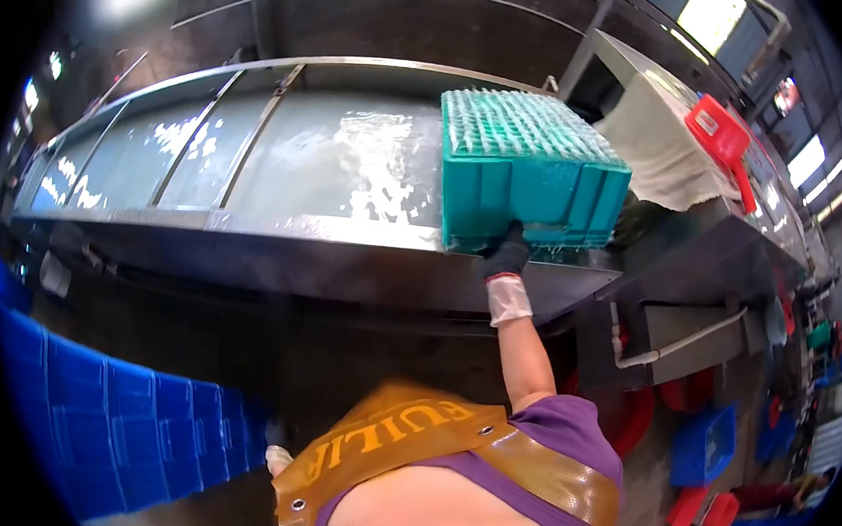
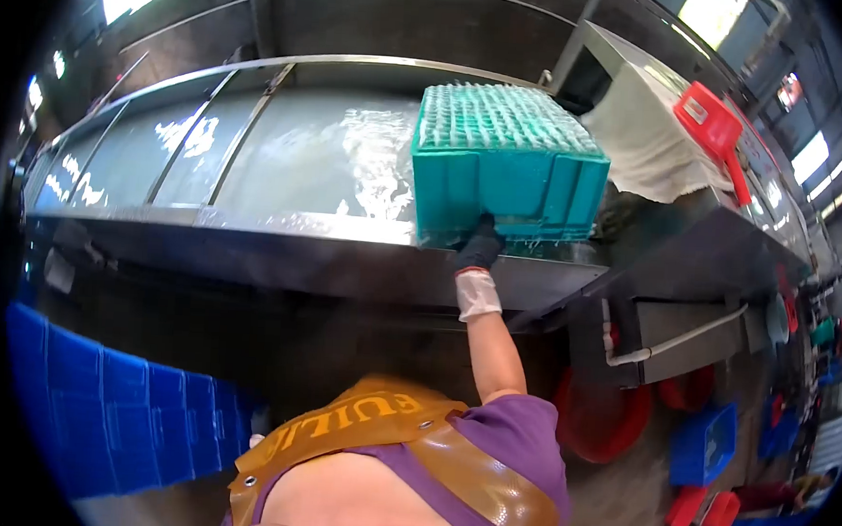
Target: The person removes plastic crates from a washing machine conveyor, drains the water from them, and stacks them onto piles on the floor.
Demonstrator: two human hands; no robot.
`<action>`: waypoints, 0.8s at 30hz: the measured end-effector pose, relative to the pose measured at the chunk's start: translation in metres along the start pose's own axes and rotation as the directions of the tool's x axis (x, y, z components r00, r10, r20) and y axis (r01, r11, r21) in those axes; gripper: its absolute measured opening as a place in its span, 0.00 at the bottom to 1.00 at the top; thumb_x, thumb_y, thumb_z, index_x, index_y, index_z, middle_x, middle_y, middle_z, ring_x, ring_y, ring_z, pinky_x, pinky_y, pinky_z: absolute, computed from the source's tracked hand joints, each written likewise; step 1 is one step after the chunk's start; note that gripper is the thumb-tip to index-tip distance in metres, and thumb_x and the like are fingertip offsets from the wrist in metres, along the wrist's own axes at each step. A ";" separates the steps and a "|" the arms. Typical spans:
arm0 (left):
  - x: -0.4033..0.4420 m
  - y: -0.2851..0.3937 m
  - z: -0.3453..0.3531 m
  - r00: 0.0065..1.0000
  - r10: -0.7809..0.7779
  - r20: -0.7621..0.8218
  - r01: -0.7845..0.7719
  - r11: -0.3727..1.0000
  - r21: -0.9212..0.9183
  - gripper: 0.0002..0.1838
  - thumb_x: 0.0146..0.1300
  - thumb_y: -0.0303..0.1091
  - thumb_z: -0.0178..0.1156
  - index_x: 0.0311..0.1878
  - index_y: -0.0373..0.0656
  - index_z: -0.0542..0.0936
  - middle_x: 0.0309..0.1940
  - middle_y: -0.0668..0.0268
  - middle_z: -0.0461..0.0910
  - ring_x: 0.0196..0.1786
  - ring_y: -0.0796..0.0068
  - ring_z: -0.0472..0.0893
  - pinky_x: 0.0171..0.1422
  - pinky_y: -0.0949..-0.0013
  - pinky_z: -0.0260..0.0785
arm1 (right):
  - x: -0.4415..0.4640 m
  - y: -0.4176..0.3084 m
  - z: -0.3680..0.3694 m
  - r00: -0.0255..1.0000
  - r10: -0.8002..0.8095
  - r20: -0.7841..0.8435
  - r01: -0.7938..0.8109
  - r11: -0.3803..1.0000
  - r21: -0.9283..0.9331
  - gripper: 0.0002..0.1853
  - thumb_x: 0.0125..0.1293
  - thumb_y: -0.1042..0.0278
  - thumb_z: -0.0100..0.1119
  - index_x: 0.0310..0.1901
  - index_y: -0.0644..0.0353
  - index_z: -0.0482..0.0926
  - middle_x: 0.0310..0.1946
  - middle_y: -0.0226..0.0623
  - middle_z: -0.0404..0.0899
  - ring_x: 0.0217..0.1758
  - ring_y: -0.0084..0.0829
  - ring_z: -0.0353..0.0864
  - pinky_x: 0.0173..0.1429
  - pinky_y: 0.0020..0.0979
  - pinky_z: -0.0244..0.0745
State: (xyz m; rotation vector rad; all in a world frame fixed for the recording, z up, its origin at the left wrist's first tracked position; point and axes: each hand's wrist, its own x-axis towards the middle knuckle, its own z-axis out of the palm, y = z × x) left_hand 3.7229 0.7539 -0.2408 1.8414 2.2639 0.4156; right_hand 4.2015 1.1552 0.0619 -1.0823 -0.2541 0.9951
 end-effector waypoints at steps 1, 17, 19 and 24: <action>0.000 -0.023 0.022 1.000 0.008 -0.007 -0.008 0.999 -0.041 0.09 0.52 0.33 0.54 0.36 0.46 0.78 0.36 0.52 0.76 0.40 0.52 0.76 0.42 0.53 0.69 | 0.009 0.001 -0.001 0.993 -0.029 0.111 0.018 0.995 0.102 0.18 0.63 0.51 0.50 0.46 0.56 0.74 0.39 0.32 0.77 0.38 0.31 0.75 0.43 0.37 0.71; 0.085 0.113 -0.222 0.832 -0.542 -0.114 0.067 0.304 -0.950 0.19 0.57 0.31 0.59 0.51 0.38 0.72 0.36 0.69 0.74 0.36 0.81 0.72 0.42 0.76 0.67 | -0.119 -0.043 0.108 0.451 -0.369 0.813 0.682 0.730 -0.047 0.31 0.44 0.79 0.65 0.52 0.61 0.63 0.45 0.37 0.70 0.47 0.30 0.71 0.50 0.31 0.69; 0.090 0.147 -0.277 0.823 -0.513 -0.242 -0.040 0.374 -0.927 0.23 0.53 0.29 0.61 0.54 0.38 0.69 0.41 0.68 0.73 0.41 0.80 0.71 0.48 0.75 0.66 | -0.129 -0.039 0.116 0.438 -0.354 0.826 0.673 0.739 -0.041 0.31 0.45 0.81 0.63 0.53 0.61 0.61 0.45 0.37 0.70 0.47 0.31 0.71 0.49 0.32 0.70; 0.119 0.218 -0.400 0.620 -0.026 -0.784 -0.319 0.905 -0.282 0.41 0.43 0.40 0.69 0.61 0.39 0.63 0.55 0.54 0.66 0.59 0.61 0.66 0.63 0.63 0.59 | -0.146 -0.043 0.128 0.291 -0.347 0.892 0.756 0.654 0.008 0.28 0.46 0.78 0.62 0.50 0.61 0.62 0.42 0.39 0.72 0.44 0.32 0.74 0.45 0.33 0.72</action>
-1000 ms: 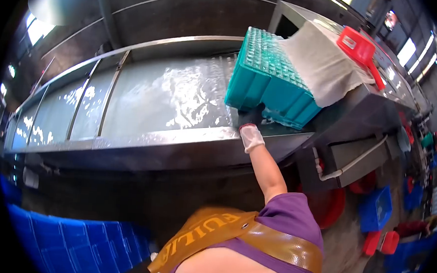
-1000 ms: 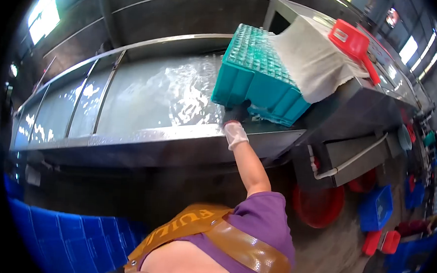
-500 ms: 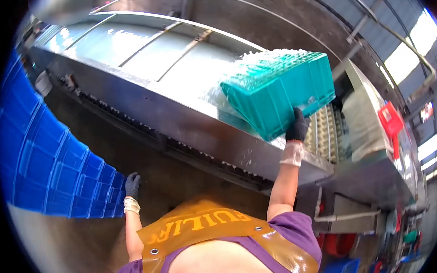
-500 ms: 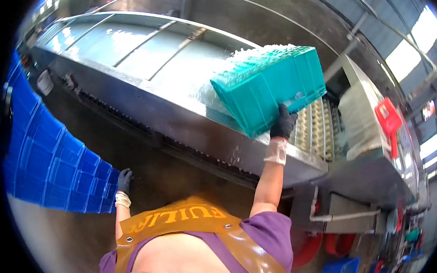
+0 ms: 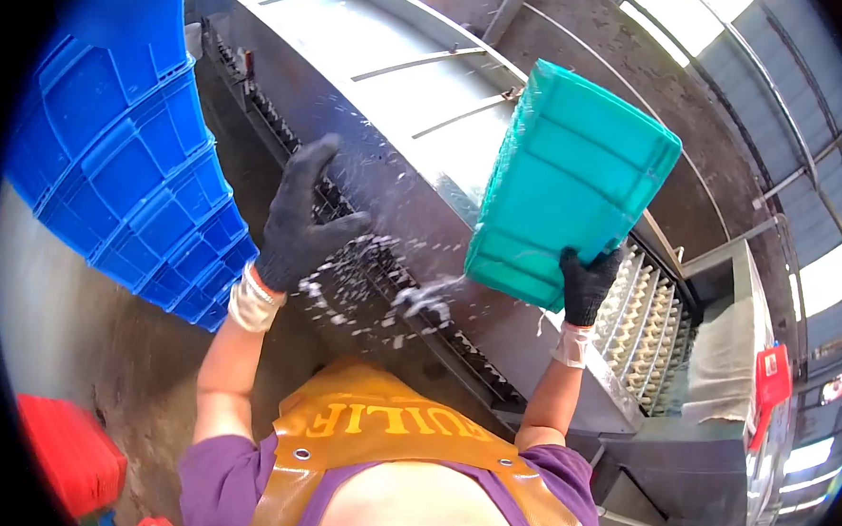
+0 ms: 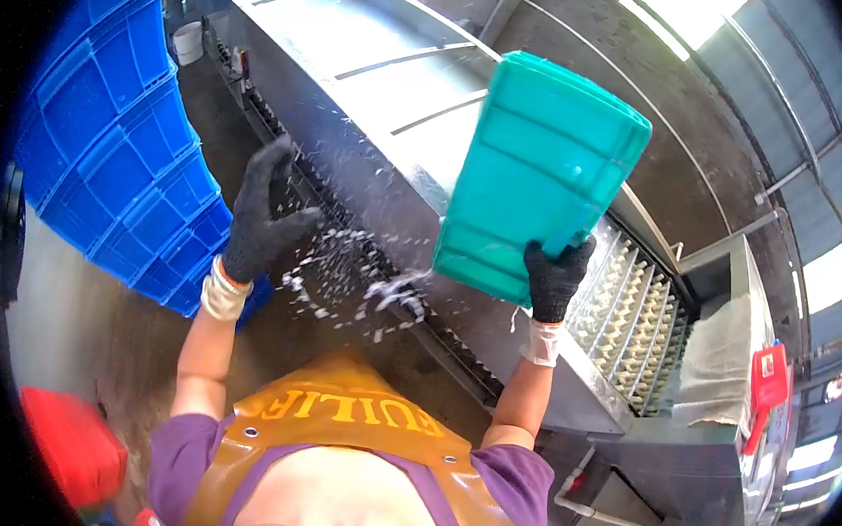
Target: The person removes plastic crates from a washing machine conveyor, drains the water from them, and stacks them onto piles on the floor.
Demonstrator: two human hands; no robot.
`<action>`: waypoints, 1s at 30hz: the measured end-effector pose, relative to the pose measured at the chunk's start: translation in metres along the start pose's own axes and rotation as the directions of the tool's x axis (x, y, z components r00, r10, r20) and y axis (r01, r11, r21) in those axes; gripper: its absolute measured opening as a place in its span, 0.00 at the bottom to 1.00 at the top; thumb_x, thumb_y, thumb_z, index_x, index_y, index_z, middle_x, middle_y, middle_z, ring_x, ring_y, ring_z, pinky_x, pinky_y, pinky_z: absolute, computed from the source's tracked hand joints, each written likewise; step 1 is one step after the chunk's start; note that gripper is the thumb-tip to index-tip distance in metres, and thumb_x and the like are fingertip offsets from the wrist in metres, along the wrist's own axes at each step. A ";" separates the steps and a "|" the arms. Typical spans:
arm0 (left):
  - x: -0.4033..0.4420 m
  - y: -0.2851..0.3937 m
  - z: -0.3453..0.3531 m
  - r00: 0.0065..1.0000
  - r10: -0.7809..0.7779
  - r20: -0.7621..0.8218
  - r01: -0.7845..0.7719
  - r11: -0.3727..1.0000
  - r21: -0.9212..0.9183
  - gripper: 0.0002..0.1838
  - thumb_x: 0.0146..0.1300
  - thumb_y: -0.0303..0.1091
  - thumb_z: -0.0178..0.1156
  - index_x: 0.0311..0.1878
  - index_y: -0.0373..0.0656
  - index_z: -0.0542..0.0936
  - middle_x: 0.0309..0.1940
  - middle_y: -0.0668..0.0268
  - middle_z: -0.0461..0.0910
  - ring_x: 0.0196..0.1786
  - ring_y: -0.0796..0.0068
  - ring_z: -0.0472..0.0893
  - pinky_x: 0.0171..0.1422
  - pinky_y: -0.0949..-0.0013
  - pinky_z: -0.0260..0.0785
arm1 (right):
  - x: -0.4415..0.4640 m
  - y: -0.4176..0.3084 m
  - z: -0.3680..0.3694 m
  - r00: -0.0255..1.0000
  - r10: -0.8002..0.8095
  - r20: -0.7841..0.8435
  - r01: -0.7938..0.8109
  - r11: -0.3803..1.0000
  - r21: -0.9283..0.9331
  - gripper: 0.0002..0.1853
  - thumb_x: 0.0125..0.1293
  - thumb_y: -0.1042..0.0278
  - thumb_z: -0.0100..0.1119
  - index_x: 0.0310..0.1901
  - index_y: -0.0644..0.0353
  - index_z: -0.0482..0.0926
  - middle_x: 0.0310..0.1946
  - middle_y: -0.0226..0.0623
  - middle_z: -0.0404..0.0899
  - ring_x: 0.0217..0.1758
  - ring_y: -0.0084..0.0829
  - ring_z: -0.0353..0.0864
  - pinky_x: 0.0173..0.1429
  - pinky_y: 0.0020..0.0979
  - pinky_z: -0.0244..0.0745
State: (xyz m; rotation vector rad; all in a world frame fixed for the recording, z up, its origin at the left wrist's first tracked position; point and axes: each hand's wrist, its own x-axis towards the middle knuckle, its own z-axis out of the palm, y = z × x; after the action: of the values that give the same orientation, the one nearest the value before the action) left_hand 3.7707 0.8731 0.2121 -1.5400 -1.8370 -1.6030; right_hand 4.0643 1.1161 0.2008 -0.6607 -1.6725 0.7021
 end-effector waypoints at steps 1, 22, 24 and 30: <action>0.017 0.010 0.004 1.000 -0.003 -0.003 0.003 1.000 0.012 0.41 0.43 0.40 0.69 0.61 0.39 0.63 0.55 0.54 0.66 0.59 0.61 0.66 0.63 0.63 0.59 | 0.000 -0.007 0.002 0.996 -0.078 0.053 0.086 0.980 -0.180 0.28 0.45 0.74 0.63 0.49 0.60 0.62 0.39 0.41 0.74 0.40 0.34 0.76 0.42 0.33 0.72; 0.025 0.042 0.062 0.982 0.143 0.127 -0.133 0.987 -0.087 0.41 0.37 0.42 0.73 0.56 0.39 0.66 0.44 0.55 0.70 0.49 0.57 0.72 0.52 0.60 0.65 | -0.090 0.156 -0.036 0.831 0.448 0.329 -0.554 0.610 0.567 0.54 0.43 0.65 0.72 0.67 0.60 0.45 0.66 0.46 0.50 0.66 0.42 0.54 0.65 0.46 0.55; 0.052 0.053 0.061 0.970 0.167 0.175 -0.157 0.985 -0.067 0.43 0.37 0.46 0.73 0.56 0.38 0.66 0.46 0.53 0.69 0.50 0.55 0.71 0.53 0.59 0.65 | -0.106 0.138 -0.020 0.976 0.127 0.176 -0.159 0.972 0.176 0.48 0.49 0.74 0.65 0.68 0.59 0.44 0.66 0.44 0.50 0.66 0.41 0.53 0.66 0.44 0.53; 0.139 0.114 0.037 0.916 0.298 0.268 -0.326 0.943 0.064 0.44 0.35 0.57 0.70 0.52 0.35 0.69 0.46 0.49 0.69 0.50 0.52 0.71 0.55 0.57 0.63 | -0.087 0.028 0.038 0.933 0.356 0.056 -0.311 0.718 0.623 0.42 0.54 0.75 0.60 0.66 0.63 0.44 0.65 0.44 0.51 0.64 0.39 0.56 0.67 0.43 0.51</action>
State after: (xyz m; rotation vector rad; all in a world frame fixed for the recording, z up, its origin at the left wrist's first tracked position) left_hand 3.8221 0.9579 0.3660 -1.9480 -1.6529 -1.1891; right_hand 4.0458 1.0668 0.1174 -0.4917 -1.1436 1.4078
